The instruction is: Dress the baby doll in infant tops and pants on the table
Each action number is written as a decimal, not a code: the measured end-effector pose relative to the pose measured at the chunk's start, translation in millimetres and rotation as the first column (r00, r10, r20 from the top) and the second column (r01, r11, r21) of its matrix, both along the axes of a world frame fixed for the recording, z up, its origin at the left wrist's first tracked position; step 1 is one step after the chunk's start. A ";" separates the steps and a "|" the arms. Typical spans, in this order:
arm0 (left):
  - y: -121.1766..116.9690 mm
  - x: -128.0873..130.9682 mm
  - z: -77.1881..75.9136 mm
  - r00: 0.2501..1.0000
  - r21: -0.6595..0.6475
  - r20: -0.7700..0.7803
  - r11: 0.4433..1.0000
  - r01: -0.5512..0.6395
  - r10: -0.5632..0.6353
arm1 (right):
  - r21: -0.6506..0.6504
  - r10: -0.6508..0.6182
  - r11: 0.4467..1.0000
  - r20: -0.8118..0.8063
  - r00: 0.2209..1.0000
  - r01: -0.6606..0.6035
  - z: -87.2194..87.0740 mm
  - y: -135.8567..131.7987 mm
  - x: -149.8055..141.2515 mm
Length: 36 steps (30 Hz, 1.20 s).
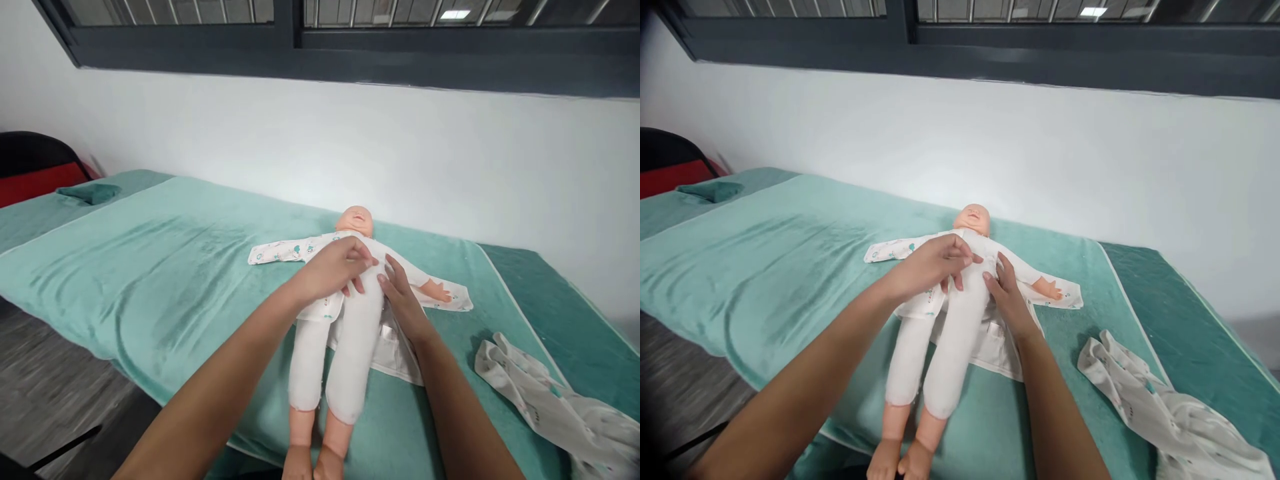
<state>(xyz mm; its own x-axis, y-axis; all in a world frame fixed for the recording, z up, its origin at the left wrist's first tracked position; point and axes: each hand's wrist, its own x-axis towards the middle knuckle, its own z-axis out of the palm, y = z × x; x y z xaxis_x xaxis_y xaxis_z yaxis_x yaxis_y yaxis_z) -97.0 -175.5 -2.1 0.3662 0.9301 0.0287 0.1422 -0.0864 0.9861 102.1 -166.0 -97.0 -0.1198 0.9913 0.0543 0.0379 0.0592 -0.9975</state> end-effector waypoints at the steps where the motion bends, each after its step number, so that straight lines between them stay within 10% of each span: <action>1: -8.2 -0.8 -0.5 0.999 0.023 0.025 0.999 0.035 -0.035 | -0.004 -0.004 1.000 0.001 1.000 0.004 0.1 -0.6 -0.2; 4: -22.8 -12.7 -20.0 0.987 0.161 0.075 0.975 -0.151 0.141 | -0.016 -0.042 0.999 0.002 0.999 0.042 0.3 -1.8 -0.4; 7: -23.1 -40.7 -62.3 0.867 0.320 -0.027 0.826 -0.464 0.497 | -0.036 -0.100 0.994 0.056 0.993 0.102 1.7 -3.0 -0.9; 11: -11.8 -88.0 -118.9 0.641 0.604 -0.303 0.662 -0.442 0.705 | -0.081 -0.143 0.984 0.141 0.980 0.156 5.0 -4.9 -2.7; 15: 8.5 -121.5 -139.0 0.368 0.623 -0.601 0.704 -0.341 0.710 | -0.145 -0.145 0.978 0.037 0.989 0.149 3.9 -5.7 -3.9; 19: 35.4 -140.9 -134.8 0.279 0.536 -0.746 0.794 -0.285 0.604 | -0.200 -0.134 0.973 -0.073 0.988 0.117 -1.0 -5.1 -3.6; 27: 50.4 -153.5 -134.2 0.285 0.600 -0.639 0.695 -0.395 0.714 | -0.252 -0.101 0.967 -0.209 0.973 0.046 6.7 -8.6 -11.3; 31: 20.7 -137.2 -132.6 0.469 0.669 -0.391 0.594 -0.446 0.792 | -0.280 -0.072 0.960 -0.212 0.975 0.010 11.3 -11.6 -14.2; 36: -35.7 -103.9 -123.9 0.811 0.245 -0.138 0.813 -0.528 0.568 | -0.263 0.014 0.961 -0.261 0.965 -0.085 10.4 -14.6 -21.6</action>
